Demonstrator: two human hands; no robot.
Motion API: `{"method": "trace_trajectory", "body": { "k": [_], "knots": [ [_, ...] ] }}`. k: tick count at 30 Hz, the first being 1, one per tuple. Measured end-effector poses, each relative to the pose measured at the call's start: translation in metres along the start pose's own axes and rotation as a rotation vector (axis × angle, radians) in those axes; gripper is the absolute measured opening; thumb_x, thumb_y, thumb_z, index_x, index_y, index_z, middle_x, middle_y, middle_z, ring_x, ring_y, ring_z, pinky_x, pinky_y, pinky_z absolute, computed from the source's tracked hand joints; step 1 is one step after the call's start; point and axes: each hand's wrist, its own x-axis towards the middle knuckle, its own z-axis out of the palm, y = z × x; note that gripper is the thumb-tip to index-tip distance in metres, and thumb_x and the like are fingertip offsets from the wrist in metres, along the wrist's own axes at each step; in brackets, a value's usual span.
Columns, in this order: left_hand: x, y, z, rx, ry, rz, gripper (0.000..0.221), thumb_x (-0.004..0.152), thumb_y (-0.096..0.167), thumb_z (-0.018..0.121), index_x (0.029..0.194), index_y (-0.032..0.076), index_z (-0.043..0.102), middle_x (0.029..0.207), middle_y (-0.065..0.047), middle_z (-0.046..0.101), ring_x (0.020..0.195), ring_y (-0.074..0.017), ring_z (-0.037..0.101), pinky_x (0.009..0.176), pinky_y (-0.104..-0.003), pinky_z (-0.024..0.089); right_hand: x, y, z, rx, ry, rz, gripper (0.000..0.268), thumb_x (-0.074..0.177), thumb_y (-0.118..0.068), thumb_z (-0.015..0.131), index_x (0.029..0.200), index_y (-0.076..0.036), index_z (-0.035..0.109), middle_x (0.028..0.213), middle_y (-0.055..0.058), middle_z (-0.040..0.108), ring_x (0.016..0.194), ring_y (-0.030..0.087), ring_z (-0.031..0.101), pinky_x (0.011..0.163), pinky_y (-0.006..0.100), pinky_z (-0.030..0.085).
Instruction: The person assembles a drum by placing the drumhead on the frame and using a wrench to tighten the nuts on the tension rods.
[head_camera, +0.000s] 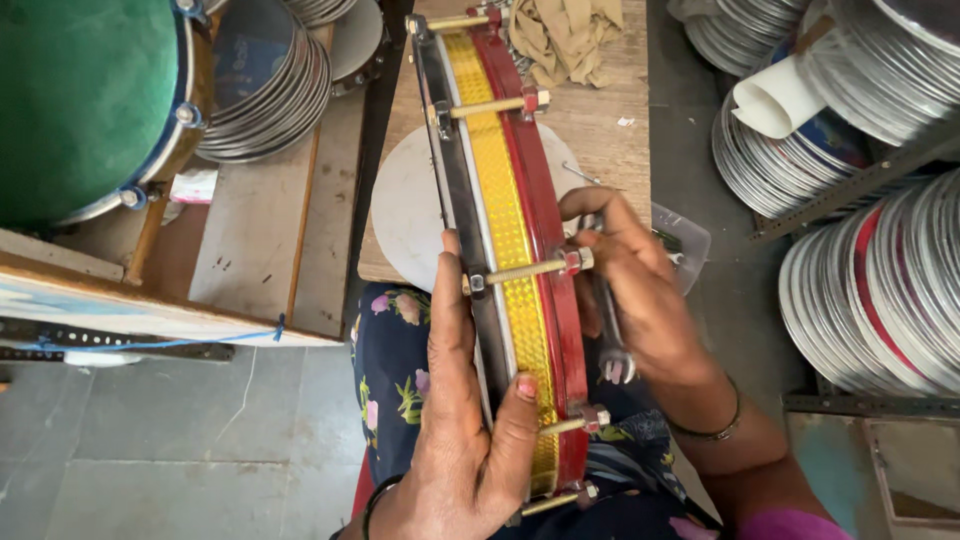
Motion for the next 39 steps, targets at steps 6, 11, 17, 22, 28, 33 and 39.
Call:
{"method": "trace_trajectory", "body": {
  "k": [6, 11, 17, 22, 28, 33, 39],
  "knots": [
    [-0.002, -0.003, 0.001, -0.024, -0.008, 0.018, 0.081, 0.108, 0.004, 0.041, 0.165, -0.005, -0.016, 0.176, -0.034, 0.017, 0.166, -0.0378, 0.024, 0.134, -0.042, 0.017, 0.018, -0.018, 0.016, -0.126, 0.588, 0.341, 0.034, 0.099, -0.005, 0.041, 0.132, 0.003, 0.049, 0.068, -0.001, 0.055, 0.047, 0.004, 0.049, 0.042, 0.019, 0.04],
    [0.007, 0.006, 0.0, -0.07, -0.043, -0.048, 0.087, 0.103, 0.001, 0.044, 0.164, -0.006, -0.017, 0.166, -0.031, 0.036, 0.154, -0.0342, 0.04, 0.129, -0.04, 0.024, 0.02, -0.027, -0.022, 0.001, 0.055, 0.286, 0.033, 0.109, -0.02, 0.051, 0.132, 0.004, 0.054, 0.057, -0.005, 0.048, 0.04, 0.001, 0.041, 0.038, 0.017, 0.034],
    [0.022, 0.008, -0.008, -0.023, 0.022, 0.032, 0.091, 0.098, -0.004, 0.062, 0.163, -0.007, -0.002, 0.165, -0.027, 0.036, 0.151, -0.0281, 0.038, 0.125, -0.036, 0.028, 0.044, -0.025, -0.017, -0.274, 0.077, 0.262, 0.04, 0.1, -0.029, 0.058, 0.13, -0.001, 0.061, 0.078, -0.002, 0.067, 0.04, -0.001, 0.043, 0.033, 0.015, 0.028],
    [0.048, -0.01, -0.014, -0.181, 0.123, 0.023, 0.086, 0.099, -0.009, 0.054, 0.166, -0.002, 0.002, 0.162, -0.022, 0.041, 0.143, -0.0229, 0.046, 0.118, -0.032, 0.04, 0.074, -0.021, 0.001, -0.217, -0.04, 0.211, 0.044, 0.1, -0.031, 0.064, 0.135, -0.003, 0.062, 0.081, -0.003, 0.065, 0.05, -0.001, 0.051, 0.036, 0.017, 0.032],
    [0.065, -0.013, -0.034, -0.227, 0.109, 0.131, 0.082, 0.101, -0.012, 0.052, 0.168, 0.002, 0.008, 0.159, -0.02, 0.045, 0.14, -0.0198, 0.052, 0.121, -0.032, 0.045, 0.098, -0.028, 0.011, -0.236, -0.053, 0.138, 0.044, 0.104, -0.033, 0.064, 0.134, -0.002, 0.063, 0.08, -0.003, 0.064, 0.046, -0.001, 0.045, 0.035, 0.016, 0.028],
    [0.073, -0.012, -0.039, -0.261, 0.087, 0.163, 0.082, 0.101, -0.012, 0.051, 0.169, 0.002, 0.007, 0.164, -0.02, 0.04, 0.143, -0.0201, 0.05, 0.12, -0.031, 0.044, 0.102, -0.035, 0.009, -0.271, -0.096, 0.009, 0.051, 0.103, -0.034, 0.063, 0.144, -0.003, 0.058, 0.092, -0.001, 0.068, 0.059, -0.001, 0.053, 0.044, 0.016, 0.036],
    [0.071, -0.037, -0.027, -0.216, 0.133, 0.159, 0.08, 0.104, -0.008, 0.049, 0.17, 0.0, 0.006, 0.169, -0.021, 0.032, 0.153, -0.024, 0.04, 0.13, -0.036, 0.035, 0.094, -0.004, -0.011, -0.446, -0.035, -0.021, 0.053, 0.104, -0.035, 0.061, 0.143, 0.0, 0.057, 0.1, 0.001, 0.072, 0.074, 0.0, 0.062, 0.051, 0.014, 0.044]
  ]
}}
